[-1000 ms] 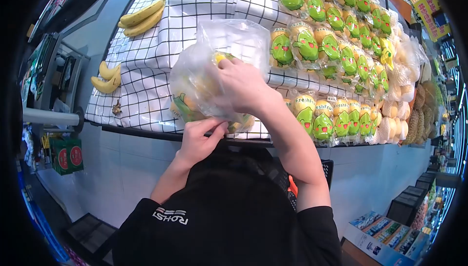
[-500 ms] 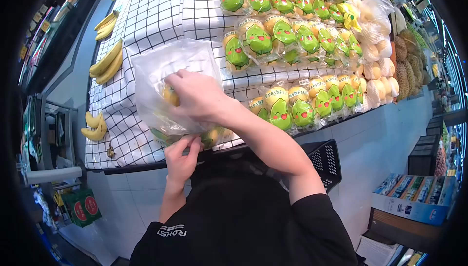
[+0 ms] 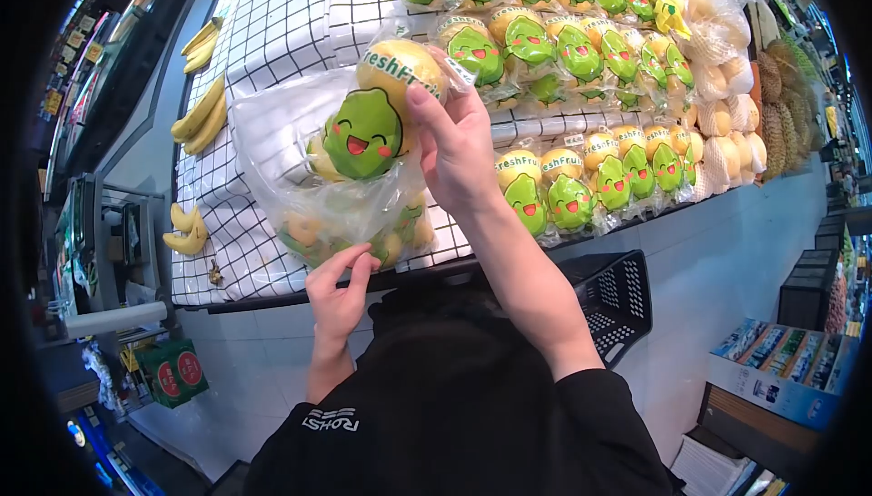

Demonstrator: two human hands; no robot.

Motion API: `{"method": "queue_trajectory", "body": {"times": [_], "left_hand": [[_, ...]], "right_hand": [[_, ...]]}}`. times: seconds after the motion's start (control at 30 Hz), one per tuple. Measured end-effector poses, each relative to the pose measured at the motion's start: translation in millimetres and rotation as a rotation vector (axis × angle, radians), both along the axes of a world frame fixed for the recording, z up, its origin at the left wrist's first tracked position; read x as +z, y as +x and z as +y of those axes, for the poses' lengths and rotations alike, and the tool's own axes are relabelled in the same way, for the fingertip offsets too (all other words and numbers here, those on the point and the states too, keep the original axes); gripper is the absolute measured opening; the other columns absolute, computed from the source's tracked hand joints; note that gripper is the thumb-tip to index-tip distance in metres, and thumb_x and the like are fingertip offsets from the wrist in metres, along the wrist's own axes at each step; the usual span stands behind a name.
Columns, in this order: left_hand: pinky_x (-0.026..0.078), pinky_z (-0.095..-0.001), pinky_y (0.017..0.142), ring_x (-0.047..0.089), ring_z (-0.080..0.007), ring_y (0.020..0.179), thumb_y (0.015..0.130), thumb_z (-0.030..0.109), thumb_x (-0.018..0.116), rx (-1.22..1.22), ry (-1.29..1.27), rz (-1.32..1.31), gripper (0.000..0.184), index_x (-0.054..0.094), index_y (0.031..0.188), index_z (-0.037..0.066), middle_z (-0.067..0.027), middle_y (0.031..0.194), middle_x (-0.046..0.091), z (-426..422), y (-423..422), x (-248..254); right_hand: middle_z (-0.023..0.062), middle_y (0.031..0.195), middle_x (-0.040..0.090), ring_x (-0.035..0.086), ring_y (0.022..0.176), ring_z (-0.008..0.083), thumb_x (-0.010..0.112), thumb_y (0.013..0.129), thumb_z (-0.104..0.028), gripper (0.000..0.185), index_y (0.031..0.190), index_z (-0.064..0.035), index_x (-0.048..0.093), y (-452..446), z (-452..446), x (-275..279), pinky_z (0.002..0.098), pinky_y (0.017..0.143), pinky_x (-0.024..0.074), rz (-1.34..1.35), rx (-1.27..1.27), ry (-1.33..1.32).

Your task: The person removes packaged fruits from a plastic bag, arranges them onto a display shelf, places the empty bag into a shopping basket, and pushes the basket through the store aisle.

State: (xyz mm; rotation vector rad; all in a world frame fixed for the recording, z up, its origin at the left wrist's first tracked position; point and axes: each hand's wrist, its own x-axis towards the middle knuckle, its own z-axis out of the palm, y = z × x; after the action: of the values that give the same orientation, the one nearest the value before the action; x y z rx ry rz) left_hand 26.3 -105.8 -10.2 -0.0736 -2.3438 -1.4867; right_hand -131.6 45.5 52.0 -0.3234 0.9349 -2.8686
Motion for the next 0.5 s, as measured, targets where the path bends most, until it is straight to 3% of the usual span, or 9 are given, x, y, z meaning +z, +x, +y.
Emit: {"method": "queue_trajectory", "body": {"times": [0.07,0.17,0.27,0.33,0.4,0.47,0.5], "left_hand": [[0.052,-0.0261,0.069,0.068,-0.0142,0.071,0.089,0.000,0.065,0.021,0.018,0.004,0.012,0.069,0.100,-0.004,-0.0094,0.078,0.072,2.1,0.8,-1.8],[0.053,-0.0256,0.070,0.067,-0.0131,0.071,0.090,-0.001,0.063,0.043,-0.008,0.027,0.012,0.068,0.099,-0.005,-0.0091,0.078,0.072,6.9,0.2,-1.1],[0.053,-0.0263,0.070,0.068,-0.0146,0.073,0.090,-0.002,0.062,0.011,0.006,-0.069,0.012,0.068,0.099,-0.006,-0.0108,0.078,0.072,13.8,0.1,6.7],[0.054,-0.0264,0.068,0.070,-0.0176,0.070,0.082,-0.003,0.071,-0.046,0.226,-0.147,0.015,0.070,0.096,-0.005,-0.0111,0.077,0.072,28.0,-1.8,12.2],[0.054,-0.0276,0.070,0.071,-0.0184,0.074,0.086,0.004,0.070,-0.141,0.235,-0.133,0.023,0.067,0.105,-0.007,-0.0133,0.083,0.072,37.3,-6.2,9.7],[0.055,-0.0287,0.073,0.070,-0.0207,0.079,0.091,0.017,0.068,-0.206,0.531,-0.066,0.035,0.062,0.115,-0.008,-0.0156,0.093,0.071,54.2,-18.2,13.0],[0.052,-0.0310,0.085,0.067,-0.0220,0.098,0.093,0.035,0.066,-0.261,0.535,-0.131,0.057,0.054,0.128,-0.008,-0.0185,0.111,0.066,51.1,-20.7,7.3]], "right_hand": [[0.0128,0.127,0.058,0.059,0.116,0.0213,0.065,0.092,-0.008,0.054,0.139,-0.0003,0.038,-1.2,5.7,0.1,0.0373,0.100,0.0492,-0.020,-0.004,-0.045],[0.0078,0.128,0.061,0.057,0.120,0.0206,0.057,0.097,-0.027,0.042,0.131,-0.0031,0.051,-2.3,19.2,3.0,0.0413,0.106,0.0425,-0.049,-0.055,-0.010],[0.0082,0.127,0.062,0.058,0.118,0.0213,0.056,0.097,-0.028,0.042,0.131,-0.0031,0.051,-0.5,41.2,10.1,0.0421,0.106,0.0420,-0.049,-0.023,-0.010],[0.0094,0.126,0.062,0.059,0.117,0.0220,0.055,0.097,-0.030,0.044,0.132,-0.0030,0.050,3.8,49.6,14.9,0.0415,0.105,0.0429,-0.096,-0.037,-0.001],[0.0110,0.126,0.061,0.059,0.117,0.0227,0.052,0.098,-0.032,0.047,0.134,-0.0023,0.049,5.7,58.1,11.3,0.0408,0.104,0.0443,-0.160,0.028,0.064],[0.0124,0.130,0.058,0.058,0.119,0.0236,0.049,0.099,-0.034,0.051,0.139,-0.0019,0.042,8.2,64.8,5.5,0.0403,0.103,0.0451,-0.175,0.028,0.130],[0.0145,0.132,0.054,0.056,0.120,0.0232,0.052,0.098,-0.028,0.055,0.142,-0.0002,0.035,10.1,69.0,5.6,0.0386,0.103,0.0449,-0.187,0.079,0.113]]}}
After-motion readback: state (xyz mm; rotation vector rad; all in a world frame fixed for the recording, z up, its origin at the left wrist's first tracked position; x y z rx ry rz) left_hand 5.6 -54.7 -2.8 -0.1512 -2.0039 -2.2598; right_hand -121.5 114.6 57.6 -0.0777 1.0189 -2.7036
